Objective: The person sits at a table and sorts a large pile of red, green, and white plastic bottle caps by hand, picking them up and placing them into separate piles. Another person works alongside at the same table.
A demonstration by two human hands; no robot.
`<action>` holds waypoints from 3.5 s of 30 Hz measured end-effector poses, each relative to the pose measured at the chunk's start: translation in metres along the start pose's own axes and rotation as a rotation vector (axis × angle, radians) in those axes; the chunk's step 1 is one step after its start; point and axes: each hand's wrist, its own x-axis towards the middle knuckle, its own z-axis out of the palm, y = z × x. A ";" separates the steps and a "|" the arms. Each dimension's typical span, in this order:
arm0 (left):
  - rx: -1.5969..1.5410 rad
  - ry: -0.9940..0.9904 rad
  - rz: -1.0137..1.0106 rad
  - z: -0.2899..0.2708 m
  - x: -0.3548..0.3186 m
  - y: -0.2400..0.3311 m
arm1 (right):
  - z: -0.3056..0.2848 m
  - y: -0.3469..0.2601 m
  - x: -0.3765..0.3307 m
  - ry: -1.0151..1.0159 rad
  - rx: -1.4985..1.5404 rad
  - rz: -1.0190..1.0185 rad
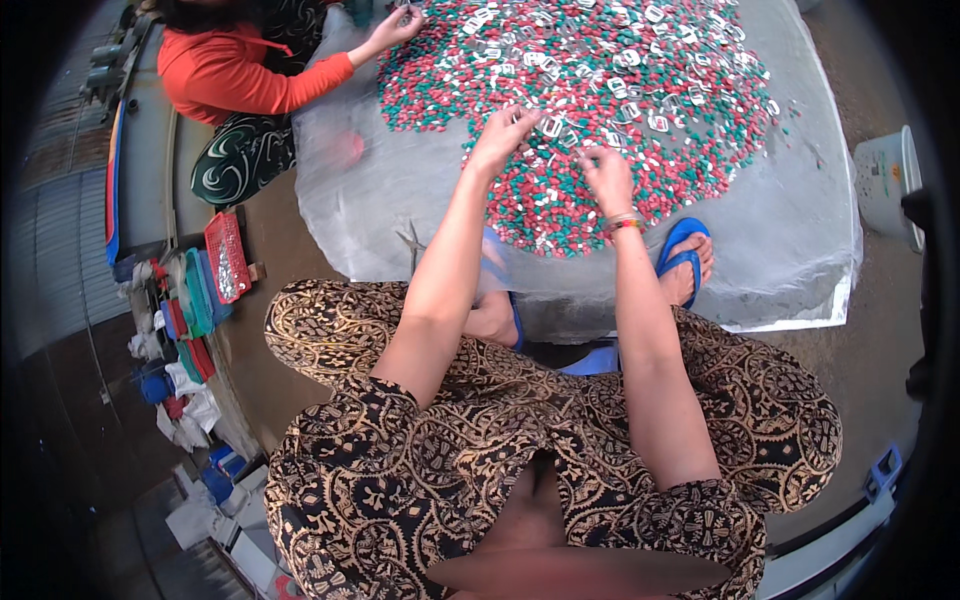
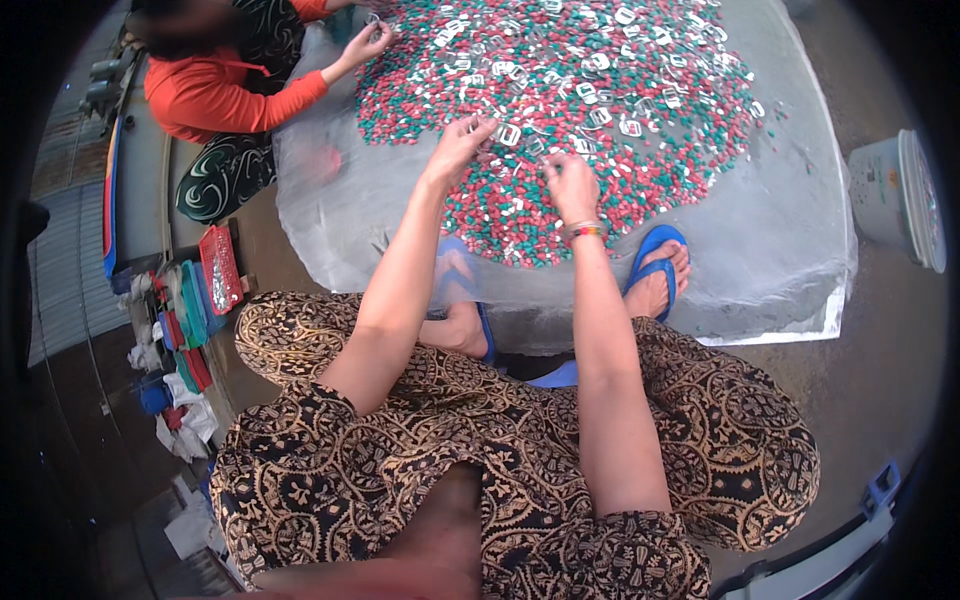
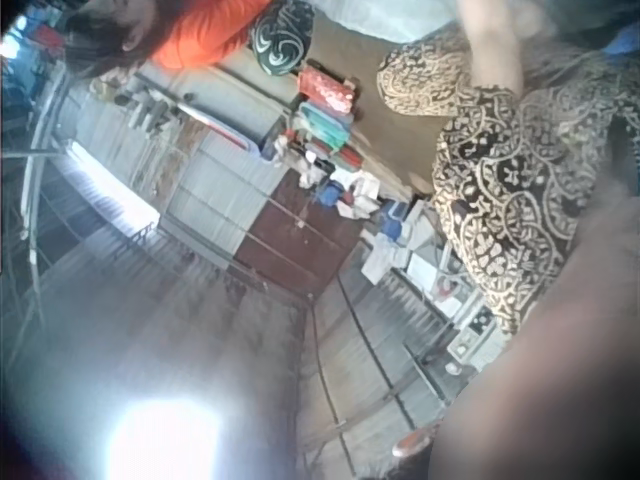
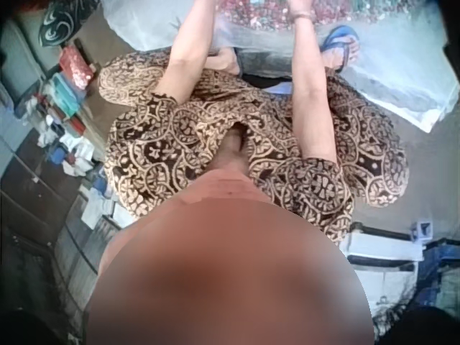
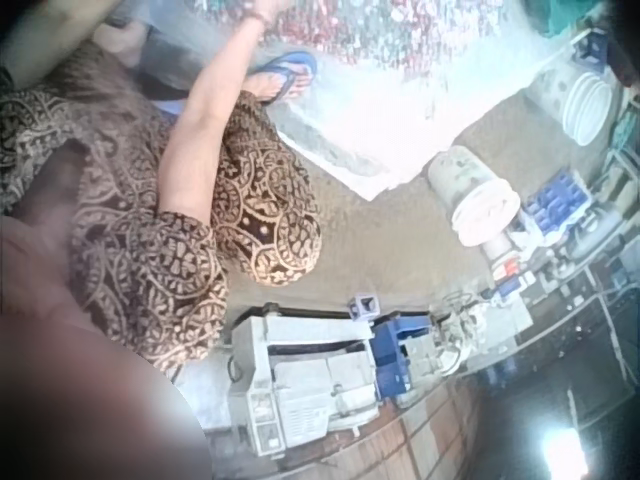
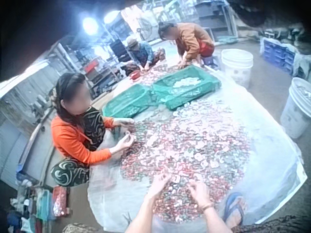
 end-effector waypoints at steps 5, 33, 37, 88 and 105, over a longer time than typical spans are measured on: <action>-0.956 -0.313 -0.030 -0.019 -0.021 0.006 | -0.042 0.009 0.013 -0.317 1.744 0.310; -0.854 -0.155 -0.028 -0.022 -0.001 -0.001 | -0.032 0.036 0.037 0.133 0.002 0.106; 0.655 0.060 -0.366 -0.012 0.004 -0.030 | -0.072 0.024 0.029 -0.151 1.409 0.328; 0.835 0.117 0.057 0.055 0.035 -0.025 | -0.101 0.040 0.033 0.105 1.322 0.545; 0.609 0.296 0.328 0.026 -0.024 0.033 | -0.042 -0.025 0.000 -0.475 1.991 0.355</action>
